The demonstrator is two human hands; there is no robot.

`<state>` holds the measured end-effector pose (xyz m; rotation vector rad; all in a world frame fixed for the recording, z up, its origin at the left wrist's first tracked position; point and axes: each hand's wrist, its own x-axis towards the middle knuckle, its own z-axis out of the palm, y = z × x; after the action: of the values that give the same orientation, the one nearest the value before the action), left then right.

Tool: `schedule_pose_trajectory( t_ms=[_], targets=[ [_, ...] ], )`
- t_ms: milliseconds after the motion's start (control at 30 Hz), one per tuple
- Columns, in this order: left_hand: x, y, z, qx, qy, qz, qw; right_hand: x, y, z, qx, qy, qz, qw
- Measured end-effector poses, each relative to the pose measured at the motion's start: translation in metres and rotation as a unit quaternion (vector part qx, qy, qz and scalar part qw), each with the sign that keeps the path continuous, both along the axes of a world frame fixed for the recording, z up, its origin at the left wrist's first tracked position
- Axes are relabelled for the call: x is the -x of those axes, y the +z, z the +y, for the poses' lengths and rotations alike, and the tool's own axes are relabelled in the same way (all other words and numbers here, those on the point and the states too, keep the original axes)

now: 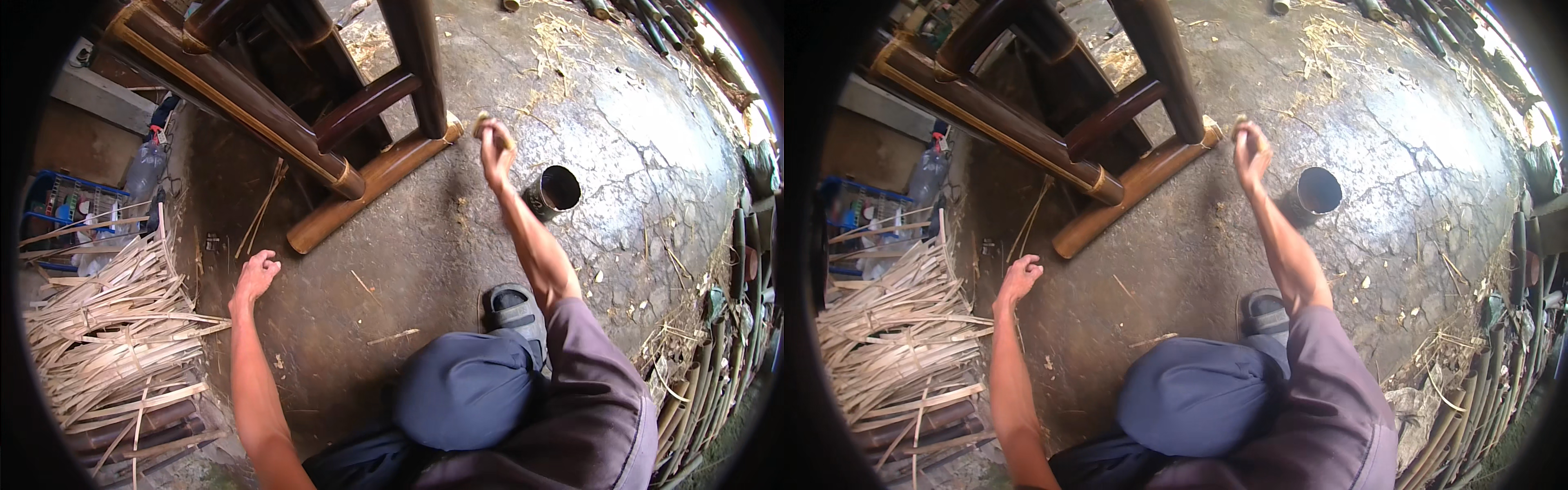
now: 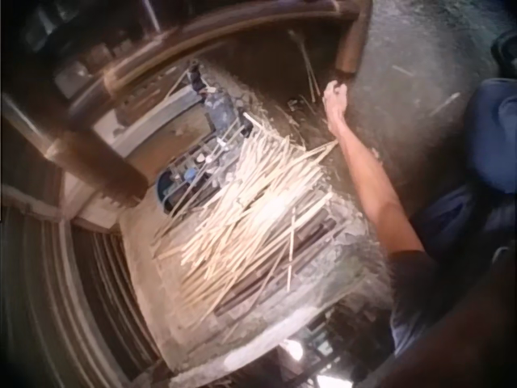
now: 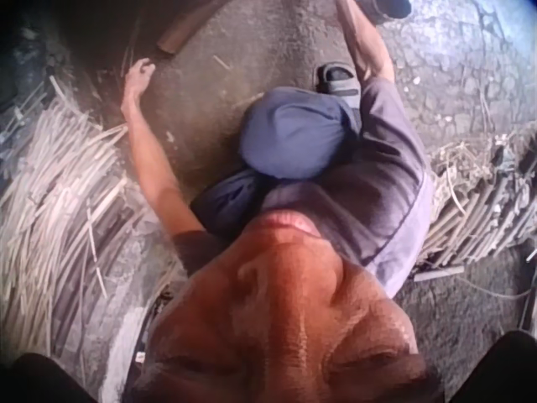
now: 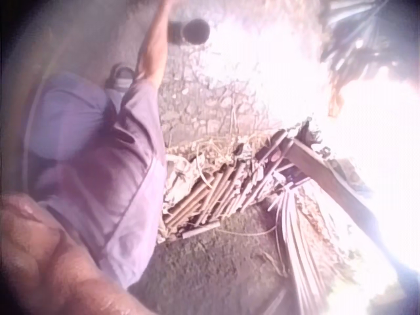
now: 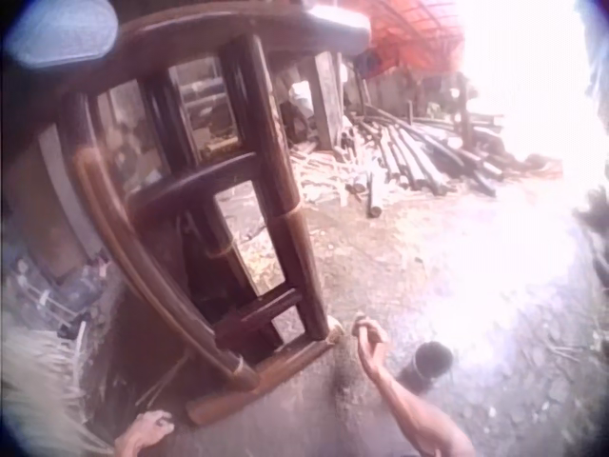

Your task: The person applies varnish to a bamboo chair frame using a brush and a small can. They repeatedly dip the brush into the can and coat the legs and seat frame, occasionally repositioning the chair to reach different sections.

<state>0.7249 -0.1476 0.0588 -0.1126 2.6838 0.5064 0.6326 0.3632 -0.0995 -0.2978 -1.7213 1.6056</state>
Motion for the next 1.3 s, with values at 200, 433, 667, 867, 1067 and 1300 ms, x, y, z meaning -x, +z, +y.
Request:
schedule_pose_trajectory(
  t_ms=[200, 433, 667, 867, 1067, 1300],
  targets=[
    [-0.001, -0.002, -0.011, 0.045, -0.017, -0.002, 0.999, 0.028, 0.010, 0.025, -0.030, 0.001, -0.118, 0.992],
    [-0.004, 0.004, -0.007, 0.062, -0.025, 0.002, 0.998, -0.041, -0.010, -0.092, -0.005, 0.244, 0.034, 0.969],
    [0.004, 0.003, 0.004, 0.027, -0.028, 0.003, 0.999, -0.035, 0.004, -0.092, -0.296, 0.200, 0.079, 0.931],
    [0.017, 0.001, 0.010, 0.041, -0.037, 0.012, 0.998, -0.039, 0.001, -0.089, -0.271, 0.305, 0.043, 0.912],
    [0.021, 0.003, 0.020, 0.013, -0.047, 0.035, 0.998, -0.106, 0.140, -0.013, -0.132, 0.271, -0.058, 0.952],
    [0.028, 0.001, 0.009, 0.043, -0.031, -0.007, 0.999, -0.156, 0.169, 0.147, -0.309, 0.152, -0.268, 0.899]
  ],
)
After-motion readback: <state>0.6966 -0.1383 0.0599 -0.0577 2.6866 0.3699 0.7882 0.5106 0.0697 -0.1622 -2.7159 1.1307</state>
